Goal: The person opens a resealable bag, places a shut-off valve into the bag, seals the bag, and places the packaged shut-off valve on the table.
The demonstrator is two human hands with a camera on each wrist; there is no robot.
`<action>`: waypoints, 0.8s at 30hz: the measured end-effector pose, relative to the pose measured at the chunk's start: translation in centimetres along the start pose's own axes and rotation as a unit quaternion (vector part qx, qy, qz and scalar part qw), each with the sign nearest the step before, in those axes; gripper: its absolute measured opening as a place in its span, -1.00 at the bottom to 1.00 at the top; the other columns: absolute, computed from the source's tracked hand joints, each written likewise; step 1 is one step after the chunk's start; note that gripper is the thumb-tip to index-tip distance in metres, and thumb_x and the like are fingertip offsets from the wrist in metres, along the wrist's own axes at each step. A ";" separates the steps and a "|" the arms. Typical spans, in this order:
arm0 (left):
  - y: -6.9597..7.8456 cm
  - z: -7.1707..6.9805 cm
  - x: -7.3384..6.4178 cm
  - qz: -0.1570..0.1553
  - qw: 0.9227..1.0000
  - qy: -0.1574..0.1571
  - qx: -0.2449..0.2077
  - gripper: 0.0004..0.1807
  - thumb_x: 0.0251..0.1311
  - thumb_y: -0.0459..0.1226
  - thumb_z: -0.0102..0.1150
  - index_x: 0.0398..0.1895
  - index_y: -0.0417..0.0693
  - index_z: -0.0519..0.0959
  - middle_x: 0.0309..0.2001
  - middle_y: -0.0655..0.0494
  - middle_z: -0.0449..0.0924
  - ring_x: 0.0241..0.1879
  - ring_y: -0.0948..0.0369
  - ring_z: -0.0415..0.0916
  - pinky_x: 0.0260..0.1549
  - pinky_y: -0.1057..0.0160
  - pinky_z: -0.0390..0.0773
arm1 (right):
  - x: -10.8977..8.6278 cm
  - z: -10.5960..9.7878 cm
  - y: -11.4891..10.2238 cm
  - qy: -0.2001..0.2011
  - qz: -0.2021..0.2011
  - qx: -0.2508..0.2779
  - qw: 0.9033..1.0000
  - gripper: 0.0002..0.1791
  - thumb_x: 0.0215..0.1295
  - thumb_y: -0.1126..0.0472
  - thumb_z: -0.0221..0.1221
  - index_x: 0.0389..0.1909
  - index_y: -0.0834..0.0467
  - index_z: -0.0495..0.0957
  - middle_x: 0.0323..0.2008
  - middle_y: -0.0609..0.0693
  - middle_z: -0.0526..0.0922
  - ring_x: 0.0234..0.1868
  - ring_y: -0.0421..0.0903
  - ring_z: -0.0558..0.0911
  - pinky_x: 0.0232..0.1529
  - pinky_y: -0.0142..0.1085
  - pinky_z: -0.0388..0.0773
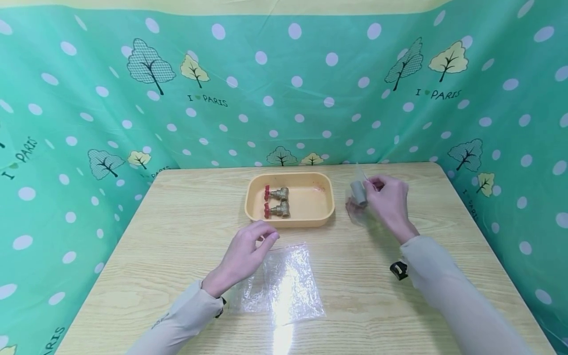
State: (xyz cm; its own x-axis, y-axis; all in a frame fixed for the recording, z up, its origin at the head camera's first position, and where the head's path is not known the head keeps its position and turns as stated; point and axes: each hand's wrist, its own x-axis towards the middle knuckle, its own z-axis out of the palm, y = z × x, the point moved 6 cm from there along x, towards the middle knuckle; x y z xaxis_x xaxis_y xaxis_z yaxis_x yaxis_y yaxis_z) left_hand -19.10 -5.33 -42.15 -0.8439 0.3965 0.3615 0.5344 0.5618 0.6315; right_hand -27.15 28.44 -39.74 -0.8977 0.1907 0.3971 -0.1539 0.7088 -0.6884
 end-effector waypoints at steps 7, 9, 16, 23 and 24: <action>0.0 0.0 0.0 0.004 1.000 -0.003 0.002 -0.81 0.54 -0.21 0.15 -0.14 -0.05 0.73 -0.16 0.23 0.69 -0.10 0.24 0.62 -0.03 0.14 0.63 | 0.0 0.2 0.4 0.004 0.003 -0.001 1.000 -0.80 0.43 0.28 0.30 -0.17 0.37 0.76 -0.32 0.26 0.77 -0.40 -0.04 0.62 -0.46 -0.55 0.44; 0.0 0.0 0.0 0.006 1.000 -0.003 0.004 -0.81 0.54 -0.21 0.14 -0.14 -0.05 0.73 -0.16 0.23 0.69 -0.11 0.24 0.62 -0.05 0.15 0.63 | 0.0 0.2 0.5 0.005 0.003 -0.003 1.000 -0.80 0.43 0.28 0.30 -0.17 0.37 0.76 -0.32 0.26 0.77 -0.39 -0.03 0.62 -0.44 -0.55 0.44; 0.1 0.1 0.1 -0.004 1.000 -0.010 0.001 -0.80 0.54 -0.20 0.13 -0.10 -0.05 0.73 -0.10 0.20 0.71 -0.03 0.20 0.63 0.05 0.08 0.62 | 0.1 0.0 0.8 -0.011 0.023 -0.014 1.000 -0.76 0.45 0.22 0.30 -0.12 0.35 0.76 -0.26 0.27 0.77 -0.33 0.02 0.64 -0.41 -0.54 0.44; 0.5 0.3 0.4 -0.004 1.000 -0.006 -0.005 -0.84 0.52 -0.22 0.18 -0.13 -0.04 0.73 -0.16 0.22 0.69 -0.12 0.25 0.61 -0.10 0.17 0.64 | -0.1 -0.2 0.5 -0.027 0.018 -0.030 0.999 -0.62 0.49 0.05 0.28 -0.04 0.33 0.75 -0.24 0.24 0.77 -0.34 0.01 0.60 -0.43 -0.42 0.43; 0.5 0.3 0.4 -0.004 1.000 -0.006 -0.005 -0.84 0.52 -0.22 0.18 -0.13 -0.03 0.73 -0.17 0.23 0.68 -0.13 0.26 0.61 -0.12 0.19 0.64 | -0.2 -0.3 0.3 -0.022 0.009 -0.035 0.999 -0.62 0.50 0.04 0.27 -0.04 0.32 0.76 -0.24 0.23 0.77 -0.36 0.02 0.59 -0.43 -0.40 0.43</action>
State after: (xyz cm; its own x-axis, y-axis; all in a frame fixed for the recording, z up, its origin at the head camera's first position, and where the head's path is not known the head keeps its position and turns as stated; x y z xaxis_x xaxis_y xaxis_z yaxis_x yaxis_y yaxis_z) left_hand -19.21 -4.67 -41.91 -0.8474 0.4010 0.3481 0.5273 0.5577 0.6411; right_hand -26.92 28.78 -39.82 -0.9175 0.1750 0.3573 -0.1101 0.7512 -0.6508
